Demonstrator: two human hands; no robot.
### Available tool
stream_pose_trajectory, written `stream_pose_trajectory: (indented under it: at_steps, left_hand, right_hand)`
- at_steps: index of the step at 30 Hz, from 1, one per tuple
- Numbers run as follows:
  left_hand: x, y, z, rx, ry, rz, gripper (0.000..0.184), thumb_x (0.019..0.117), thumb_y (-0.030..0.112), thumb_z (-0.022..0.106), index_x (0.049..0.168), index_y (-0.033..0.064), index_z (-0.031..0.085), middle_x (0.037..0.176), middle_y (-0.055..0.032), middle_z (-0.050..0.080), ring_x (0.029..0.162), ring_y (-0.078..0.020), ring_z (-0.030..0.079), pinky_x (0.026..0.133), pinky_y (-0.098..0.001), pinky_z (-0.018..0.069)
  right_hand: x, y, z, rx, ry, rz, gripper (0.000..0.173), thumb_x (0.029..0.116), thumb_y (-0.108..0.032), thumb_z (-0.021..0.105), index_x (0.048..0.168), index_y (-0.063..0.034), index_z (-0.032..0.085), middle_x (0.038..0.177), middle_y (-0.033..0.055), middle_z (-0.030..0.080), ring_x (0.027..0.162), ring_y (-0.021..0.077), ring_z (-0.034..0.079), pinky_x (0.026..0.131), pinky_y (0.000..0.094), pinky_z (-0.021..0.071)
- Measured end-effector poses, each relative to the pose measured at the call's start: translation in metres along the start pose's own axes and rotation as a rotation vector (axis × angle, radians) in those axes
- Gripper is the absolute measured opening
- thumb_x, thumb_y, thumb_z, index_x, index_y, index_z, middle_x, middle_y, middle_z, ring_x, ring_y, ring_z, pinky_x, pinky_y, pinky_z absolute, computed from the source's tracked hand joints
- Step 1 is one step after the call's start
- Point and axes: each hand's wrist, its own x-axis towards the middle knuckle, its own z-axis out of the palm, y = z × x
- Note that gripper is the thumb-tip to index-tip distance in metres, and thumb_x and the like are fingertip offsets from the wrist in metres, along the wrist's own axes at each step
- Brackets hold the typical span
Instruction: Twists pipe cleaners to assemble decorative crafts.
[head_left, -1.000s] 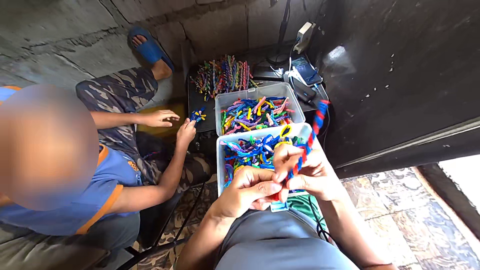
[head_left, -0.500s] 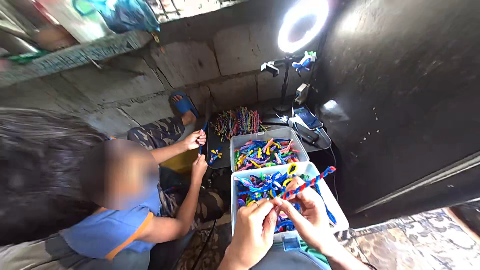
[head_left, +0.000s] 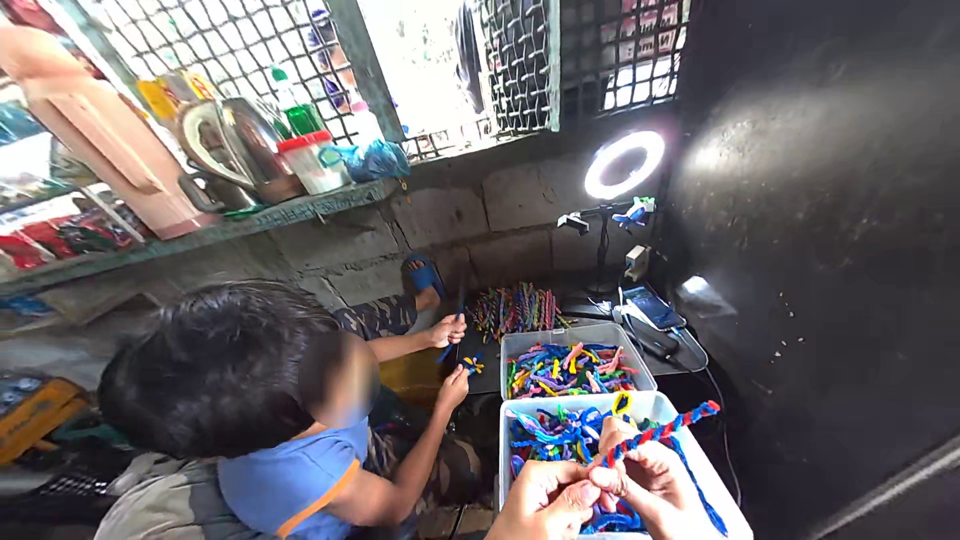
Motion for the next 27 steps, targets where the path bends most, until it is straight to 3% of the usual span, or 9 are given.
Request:
stream_pose_trajectory:
  at_steps: [7, 14, 19, 23, 27]
  left_hand:
    - [-0.006, 0.001, 0.003, -0.017, 0.061, -0.032, 0.022, 0.1036, 0.008, 0.051, 0.099, 0.0081, 0.073, 0.076, 0.0159, 0.066, 0.056, 0.0157, 0.042, 0.05, -0.0062, 0.0323]
    - [-0.006, 0.001, -0.001, 0.12, 0.056, 0.006, 0.018, 0.1024, 0.008, 0.054, 0.099, 0.0031, 0.071, 0.075, 0.0144, 0.064, 0.058, 0.0147, 0.043, 0.052, -0.0066, 0.0338]
    - [-0.006, 0.004, -0.007, 0.501, 0.061, 0.14, 0.02, 0.0986, 0.004, 0.058, 0.093, -0.0128, 0.069, 0.074, -0.0052, 0.067, 0.063, 0.0074, 0.053, 0.062, -0.01, 0.0443]
    - [-0.006, 0.008, -0.003, 0.685, 0.06, 0.198, 0.019, 0.0955, 0.001, 0.059, 0.091, -0.0143, 0.07, 0.077, -0.0153, 0.07, 0.071, -0.0029, 0.065, 0.071, -0.0155, 0.0519]
    - [-0.006, 0.007, 0.005, 0.803, 0.078, 0.195, 0.016, 0.0906, -0.001, 0.062, 0.085, -0.013, 0.07, 0.074, -0.0182, 0.07, 0.069, -0.0111, 0.068, 0.069, -0.0209, 0.0534]
  right_hand:
    - [-0.005, -0.001, 0.007, -0.169, 0.064, -0.048, 0.025, 0.0946, -0.025, 0.072, 0.077, -0.0119, 0.061, 0.081, -0.0085, 0.06, 0.079, -0.0081, 0.056, 0.073, 0.0102, 0.0469]
    - [-0.009, -0.013, 0.017, -0.153, 0.161, 0.076, 0.021, 0.0895, -0.015, 0.073, 0.073, -0.0141, 0.06, 0.079, -0.014, 0.058, 0.077, -0.012, 0.053, 0.073, 0.0084, 0.0451]
    - [-0.01, -0.008, 0.02, -0.183, 0.178, 0.099, 0.022, 0.0878, -0.013, 0.073, 0.071, -0.0113, 0.059, 0.075, -0.0113, 0.055, 0.073, -0.0101, 0.051, 0.069, 0.0082, 0.0435]
    - [-0.011, -0.008, 0.021, -0.248, 0.172, 0.051, 0.025, 0.0887, -0.017, 0.073, 0.07, -0.0061, 0.06, 0.079, -0.0061, 0.056, 0.078, -0.0094, 0.053, 0.073, 0.0075, 0.0445]
    - [-0.011, -0.006, 0.02, -0.269, 0.16, 0.006, 0.027, 0.0909, -0.021, 0.072, 0.071, -0.007, 0.059, 0.076, -0.0064, 0.057, 0.078, -0.0098, 0.054, 0.072, 0.0075, 0.0455]
